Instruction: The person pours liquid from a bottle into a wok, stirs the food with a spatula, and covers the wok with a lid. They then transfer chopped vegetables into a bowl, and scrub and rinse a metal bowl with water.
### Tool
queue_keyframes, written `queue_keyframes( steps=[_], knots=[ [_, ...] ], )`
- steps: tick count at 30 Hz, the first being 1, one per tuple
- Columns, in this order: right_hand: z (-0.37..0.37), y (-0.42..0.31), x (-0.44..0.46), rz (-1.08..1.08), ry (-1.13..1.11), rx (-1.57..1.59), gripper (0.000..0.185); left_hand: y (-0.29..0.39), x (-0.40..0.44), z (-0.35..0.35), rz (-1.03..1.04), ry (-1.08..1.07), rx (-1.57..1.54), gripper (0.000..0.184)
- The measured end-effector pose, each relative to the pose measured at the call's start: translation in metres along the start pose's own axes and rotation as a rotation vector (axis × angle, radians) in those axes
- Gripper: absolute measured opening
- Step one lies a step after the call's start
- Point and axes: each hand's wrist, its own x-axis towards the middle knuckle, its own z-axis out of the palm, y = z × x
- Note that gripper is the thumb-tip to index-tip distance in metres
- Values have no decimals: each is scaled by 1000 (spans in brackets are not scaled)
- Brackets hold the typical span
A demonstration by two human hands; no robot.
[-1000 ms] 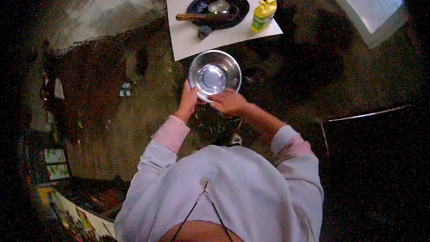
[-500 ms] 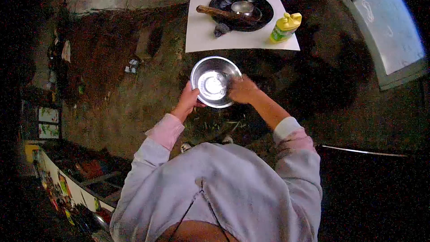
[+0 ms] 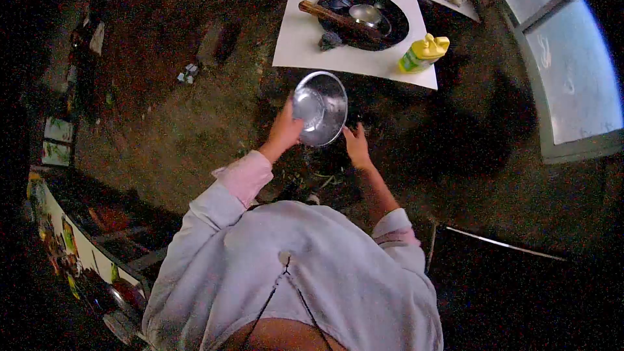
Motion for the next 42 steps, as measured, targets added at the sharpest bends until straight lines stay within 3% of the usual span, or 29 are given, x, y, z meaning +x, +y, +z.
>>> queue_keyframes(
  steps=[2,3,4,5,7,8,9,10,12,13,14,17,18,22,25,26,28,30,34,36,37,38,40,42],
  knots=[
    [17,-4,-7,540,-289,900,55,26,-7,5,32,-43,309,71],
    [32,-1,-5,628,-324,1022,54,35,-18,4,137,-63,389,66],
    [39,2,-3,583,-421,1151,55,33,-18,8,267,-91,420,58],
    [44,0,-4,545,-469,1182,53,37,-24,12,201,-163,272,63],
    [52,-3,-5,517,-462,1103,49,45,-37,20,44,-275,-22,99],
    [53,-10,-5,495,-452,1046,47,46,-39,26,75,-370,101,95],
    [56,-11,-2,467,-438,983,45,37,-35,42,88,-403,259,67],
    [60,-18,-1,445,-422,921,43,10,-27,62,597,-325,672,47],
    [69,-32,3,385,-375,791,39,9,-27,32,837,-361,763,46],
    [76,-37,5,354,-355,731,38,-23,-11,54,1013,47,785,50],
    [80,-40,0,312,-344,662,36,-22,-22,39,980,9,639,58],
    [128,-66,2,182,-341,455,31,-23,-37,-70,948,68,642,65],
    [153,-82,-1,127,-364,385,30,-27,-43,-111,794,-40,616,65],
    [270,-129,-19,-87,-481,57,26,-117,-77,-241,433,281,295,66],
    [353,-148,-41,-238,-573,-243,25,-273,-97,-310,129,589,-213,62],
    [380,-155,-47,-293,-614,-330,25,-308,-136,-340,78,695,-390,59],
    [433,-169,-60,-404,-702,-487,25,-342,-230,-402,-302,760,-879,59],
    [479,-198,-79,-521,-793,-570,26,-368,-302,-428,-324,1063,-1283,59],
    [599,-276,-88,-792,-958,-639,31,-412,-415,-443,-314,1387,-1325,62],
    [675,-347,-102,-871,-1129,-500,34,-421,-450,-438,-155,1499,-1406,61],
    [707,-382,-115,-853,-1252,-375,36,-421,-466,-433,-158,1601,-1465,59],
    [741,-415,-128,-727,-1597,1,32,-421,-479,-426,-159,1706,-1524,57],
    [764,-495,-186,-525,-1657,38,28,-413,-501,-415,-176,1862,-1699,56],
    [741,-570,-268,-280,-1845,265,23,-419,-507,-414,-155,1991,-1725,55]
  ],
)
